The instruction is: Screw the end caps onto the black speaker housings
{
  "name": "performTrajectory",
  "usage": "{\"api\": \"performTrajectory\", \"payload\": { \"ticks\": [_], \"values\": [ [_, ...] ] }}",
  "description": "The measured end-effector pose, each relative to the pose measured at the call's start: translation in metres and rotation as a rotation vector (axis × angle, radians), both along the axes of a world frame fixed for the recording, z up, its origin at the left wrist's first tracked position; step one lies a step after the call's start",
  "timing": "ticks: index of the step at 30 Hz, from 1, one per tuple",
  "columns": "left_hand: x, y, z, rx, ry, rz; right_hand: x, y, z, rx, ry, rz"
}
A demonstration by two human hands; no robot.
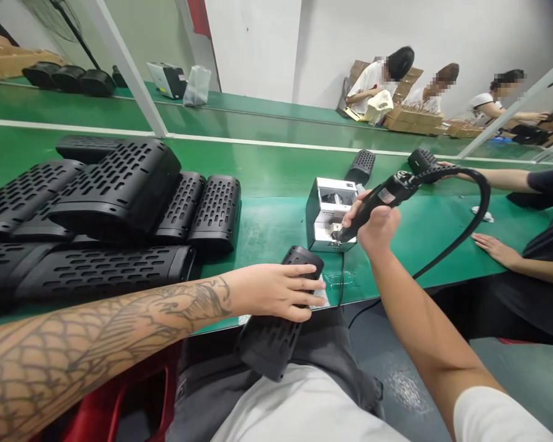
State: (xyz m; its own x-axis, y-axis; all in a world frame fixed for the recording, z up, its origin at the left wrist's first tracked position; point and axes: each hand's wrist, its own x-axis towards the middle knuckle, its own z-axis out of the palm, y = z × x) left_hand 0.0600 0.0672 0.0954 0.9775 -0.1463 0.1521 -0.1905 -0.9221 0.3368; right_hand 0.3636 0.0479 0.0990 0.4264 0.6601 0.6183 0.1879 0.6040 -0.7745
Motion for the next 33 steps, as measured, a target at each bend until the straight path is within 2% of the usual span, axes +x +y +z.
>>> {"api": "performTrajectory", "payload": {
  "ticks": [2,4,6,10,13,15,17,21,24,29,33],
  "values": [
    [0.001,0.000,-0.003,0.085,-0.052,-0.029,-0.002,-0.004,0.003,-0.011,-0.001,-0.022],
    [-0.006,-0.004,-0.009,0.171,-0.055,0.034,-0.003,-0.011,0.010,0.012,0.024,-0.045],
    [-0.015,-0.011,-0.017,0.239,-0.025,0.200,-0.003,-0.025,0.023,0.053,0.075,-0.029],
    [-0.027,-0.029,-0.026,0.307,0.041,0.686,-0.005,-0.070,0.062,0.172,0.201,0.125],
    [-0.026,-0.035,-0.028,0.290,0.084,0.890,-0.016,-0.104,0.080,0.027,0.220,0.310],
    [-0.023,-0.036,-0.029,0.270,0.103,0.929,-0.027,-0.117,0.077,-0.089,0.191,0.427],
    [-0.020,-0.037,-0.029,0.259,0.107,0.941,-0.038,-0.118,0.064,-0.097,0.159,0.490],
    [-0.019,-0.040,-0.030,0.264,0.085,0.953,-0.053,-0.102,0.033,-0.064,0.139,0.526],
    [-0.019,-0.043,-0.030,0.266,0.075,0.950,-0.059,-0.088,0.020,-0.069,0.128,0.512],
    [-0.018,-0.044,-0.029,0.254,0.087,0.956,-0.066,-0.075,0.015,-0.006,0.140,0.520],
    [-0.017,-0.044,-0.027,0.247,0.111,0.943,-0.072,-0.073,0.020,-0.140,0.171,0.479]
  ]
}}
